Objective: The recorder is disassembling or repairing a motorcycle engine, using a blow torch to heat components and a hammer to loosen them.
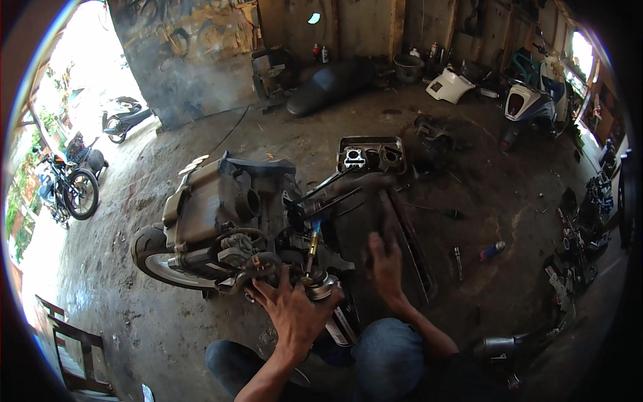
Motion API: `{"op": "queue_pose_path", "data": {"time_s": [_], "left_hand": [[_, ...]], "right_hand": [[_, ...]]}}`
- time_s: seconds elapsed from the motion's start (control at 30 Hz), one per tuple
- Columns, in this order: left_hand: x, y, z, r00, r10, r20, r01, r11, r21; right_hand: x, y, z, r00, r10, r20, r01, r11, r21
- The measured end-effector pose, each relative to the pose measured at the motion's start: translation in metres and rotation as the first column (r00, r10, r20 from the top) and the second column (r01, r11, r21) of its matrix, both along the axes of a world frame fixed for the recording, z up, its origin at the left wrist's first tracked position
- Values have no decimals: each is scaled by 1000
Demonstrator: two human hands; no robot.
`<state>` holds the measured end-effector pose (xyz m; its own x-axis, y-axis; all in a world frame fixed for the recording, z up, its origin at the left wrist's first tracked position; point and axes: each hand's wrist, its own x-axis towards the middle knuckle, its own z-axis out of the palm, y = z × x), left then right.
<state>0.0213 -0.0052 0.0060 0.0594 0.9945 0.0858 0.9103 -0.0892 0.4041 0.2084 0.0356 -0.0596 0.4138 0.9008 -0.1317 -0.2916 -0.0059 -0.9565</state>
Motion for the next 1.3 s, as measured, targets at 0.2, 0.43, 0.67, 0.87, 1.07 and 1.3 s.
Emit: {"op": "queue_pose_path", "data": {"time_s": [0.2, 0.43, 0.67, 0.87, 1.07, 1.3], "left_hand": [[-7, -1, -6, 1000, 19, 0, -19, 999, 43], [-5, 0, -7, 1000, 23, 0, -23, 999, 46], [3, 0, 4, 999, 48, 13, -48, 999, 15], [-2, -1, -1, 999, 43, 15, -43, 999, 25], [2, -1, 2, 998, 54, 18, -54, 999, -8], [-2, -1, 8, 999, 42, -6, -43, 997, -60]], "right_hand": [[-8, 0, 2, 931, 130, 341, -186, 973, 137], [-4, 6, -7, 881, 53, 470, -174, 960, 218], [-4, 2, 0, 994, 37, 104, -43, 998, 52], [-5, 4, -10, 916, 139, 377, -174, 983, 60], [-6, 1, -3, 873, 175, 456, -224, 973, 57], [6, -13, 8, 996, -29, 83, 18, 990, 140]]}}
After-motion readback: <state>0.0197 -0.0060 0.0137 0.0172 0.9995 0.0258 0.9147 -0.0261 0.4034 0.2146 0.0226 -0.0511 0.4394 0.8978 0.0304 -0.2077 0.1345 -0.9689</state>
